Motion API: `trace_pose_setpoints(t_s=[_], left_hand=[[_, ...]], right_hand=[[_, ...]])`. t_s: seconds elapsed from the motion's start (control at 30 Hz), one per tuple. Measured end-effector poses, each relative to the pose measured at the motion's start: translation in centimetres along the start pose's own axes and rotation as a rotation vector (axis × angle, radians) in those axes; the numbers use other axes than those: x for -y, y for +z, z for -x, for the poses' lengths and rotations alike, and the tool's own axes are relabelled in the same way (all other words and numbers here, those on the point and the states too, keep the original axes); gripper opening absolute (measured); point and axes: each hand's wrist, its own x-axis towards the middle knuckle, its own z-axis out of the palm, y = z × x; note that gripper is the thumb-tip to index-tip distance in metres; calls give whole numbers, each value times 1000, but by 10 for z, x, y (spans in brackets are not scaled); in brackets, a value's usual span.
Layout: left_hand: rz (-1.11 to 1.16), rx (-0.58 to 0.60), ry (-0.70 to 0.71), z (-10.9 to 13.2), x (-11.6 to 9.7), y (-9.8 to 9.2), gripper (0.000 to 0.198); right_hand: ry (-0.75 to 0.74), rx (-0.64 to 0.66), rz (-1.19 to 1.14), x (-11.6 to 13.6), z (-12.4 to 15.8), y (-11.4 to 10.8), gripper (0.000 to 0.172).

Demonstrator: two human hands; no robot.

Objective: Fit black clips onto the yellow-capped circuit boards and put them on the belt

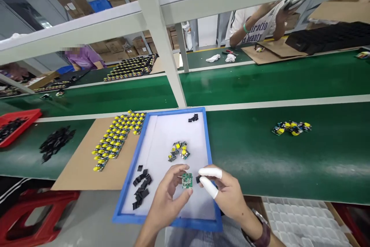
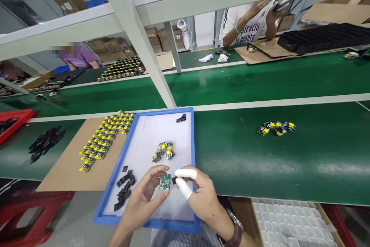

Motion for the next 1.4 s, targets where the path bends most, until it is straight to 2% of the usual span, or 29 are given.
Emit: trace_pose_setpoints(t_s=[0.1, 0.2, 0.33, 0.47, 0.6, 0.7, 0.77, 0.83, 0.9, 1.07, 1.2, 1.4], left_hand=[[241, -60, -49, 11, 1, 5, 51], [471, -34, -93, 13, 1, 2, 48], [654, 53, -196, 14, 4, 0, 33], [745, 6, -228, 15, 8, 7, 31], [721, -27, -236, 19, 10, 7, 26], [633, 25, -163, 22, 10, 2, 31], [585, 58, -114, 24, 10, -1, 41], [559, 63, -102, 25, 9, -3, 46], [555, 41, -110, 25, 9, -3, 42], [565, -13, -113, 24, 9, 0, 40], [510, -13, -86, 24, 11, -1, 39], [450, 13, -119, 24, 15, -1, 40]], right_hand=[[-38, 76, 37, 7, -2, 10, 29], [-39, 157, 20, 13, -2, 10, 31], [-95, 103, 4, 16, 0, 10, 33], [-159, 86, 55, 16, -1, 18, 35], [-184, 67, 110, 13, 1, 27, 37], [-167, 61, 138, 13, 3, 29, 39], [-157, 65, 144, 13, 4, 30, 40], [-161, 64, 144, 15, 4, 30, 40], [-175, 70, 140, 18, 5, 31, 42], [-220, 129, 145, 21, 6, 32, 49], [-218, 180, 203, 23, 7, 28, 52], [-115, 274, 320, 35, 6, 18, 44]])
